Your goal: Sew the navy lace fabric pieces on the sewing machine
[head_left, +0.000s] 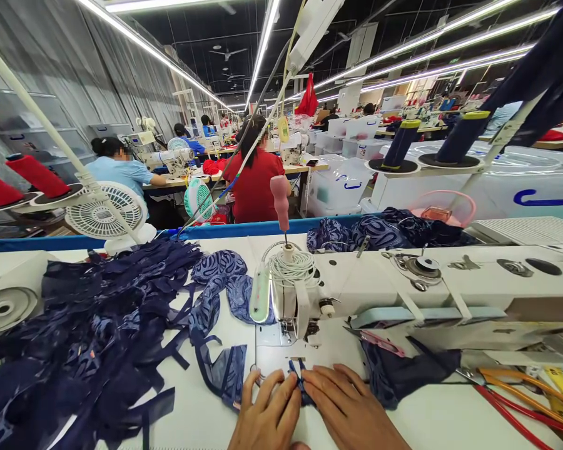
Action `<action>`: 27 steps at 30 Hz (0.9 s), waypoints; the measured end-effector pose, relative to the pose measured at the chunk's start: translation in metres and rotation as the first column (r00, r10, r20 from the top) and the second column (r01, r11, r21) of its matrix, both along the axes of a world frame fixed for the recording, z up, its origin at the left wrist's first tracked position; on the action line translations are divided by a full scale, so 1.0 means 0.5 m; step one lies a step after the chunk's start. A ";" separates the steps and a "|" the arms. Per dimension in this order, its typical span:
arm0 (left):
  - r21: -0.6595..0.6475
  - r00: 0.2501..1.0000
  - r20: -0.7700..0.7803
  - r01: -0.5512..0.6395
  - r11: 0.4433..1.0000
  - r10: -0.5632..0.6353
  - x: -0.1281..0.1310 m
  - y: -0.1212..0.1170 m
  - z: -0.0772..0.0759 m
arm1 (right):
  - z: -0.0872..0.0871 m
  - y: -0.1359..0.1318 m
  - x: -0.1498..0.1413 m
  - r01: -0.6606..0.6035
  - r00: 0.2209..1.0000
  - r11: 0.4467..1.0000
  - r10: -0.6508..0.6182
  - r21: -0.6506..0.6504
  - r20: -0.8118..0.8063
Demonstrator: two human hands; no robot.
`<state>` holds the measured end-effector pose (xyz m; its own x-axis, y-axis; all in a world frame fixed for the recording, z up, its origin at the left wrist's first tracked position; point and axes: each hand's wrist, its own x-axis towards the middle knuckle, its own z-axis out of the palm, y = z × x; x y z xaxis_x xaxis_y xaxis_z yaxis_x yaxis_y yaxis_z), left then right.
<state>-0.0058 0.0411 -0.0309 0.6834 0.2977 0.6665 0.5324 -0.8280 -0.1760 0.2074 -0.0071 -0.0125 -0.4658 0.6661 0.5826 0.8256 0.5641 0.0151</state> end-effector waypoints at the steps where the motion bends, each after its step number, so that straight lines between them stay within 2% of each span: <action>1: -0.005 0.999 0.033 -0.006 1.000 0.007 0.003 0.002 -0.002 | -0.005 0.001 0.000 0.008 1.000 1.000 -0.008 0.000 -0.018; 5: -0.036 0.997 0.069 -0.016 0.999 0.019 0.013 0.004 -0.023 | -0.028 0.003 -0.002 0.027 0.999 1.000 -0.027 -0.016 -0.025; 8: -0.029 0.995 0.092 -0.023 0.999 0.026 0.016 -0.004 -0.046 | -0.048 0.002 -0.005 0.035 0.993 0.998 -0.028 0.056 -0.119; 11: -0.011 0.984 0.177 -0.023 1.000 0.025 0.020 -0.013 -0.057 | -0.057 0.003 -0.008 0.041 0.979 0.996 -0.023 0.085 -0.205; 14: -0.018 0.979 0.200 -0.035 0.999 0.038 0.024 -0.015 -0.057 | -0.053 0.008 -0.008 0.032 0.980 0.997 -0.019 0.065 -0.196; 18: -0.008 0.991 0.123 -0.044 0.999 0.045 0.021 -0.007 -0.058 | -0.033 0.017 0.002 0.021 0.990 0.999 -0.018 0.025 -0.140; 21: 0.013 0.995 0.088 -0.056 0.998 0.055 0.020 -0.004 -0.060 | -0.018 0.018 0.012 0.005 1.000 0.999 -0.004 -0.039 0.009; 23: 0.002 0.989 0.136 -0.065 0.998 0.065 0.023 -0.005 -0.059 | -0.017 0.017 0.013 -0.003 0.998 0.999 0.005 -0.042 0.056; 27: -0.041 0.974 0.216 -0.060 0.997 0.068 0.032 -0.010 -0.053 | -0.035 0.011 0.000 0.057 0.991 0.998 -0.057 -0.006 -0.118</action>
<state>0.0100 0.0363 -0.0575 0.5027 0.3611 0.7854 0.6067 -0.7946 -0.0230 0.2072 -0.0015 -0.0299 -0.3550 0.6913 0.6294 0.8523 0.5159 -0.0859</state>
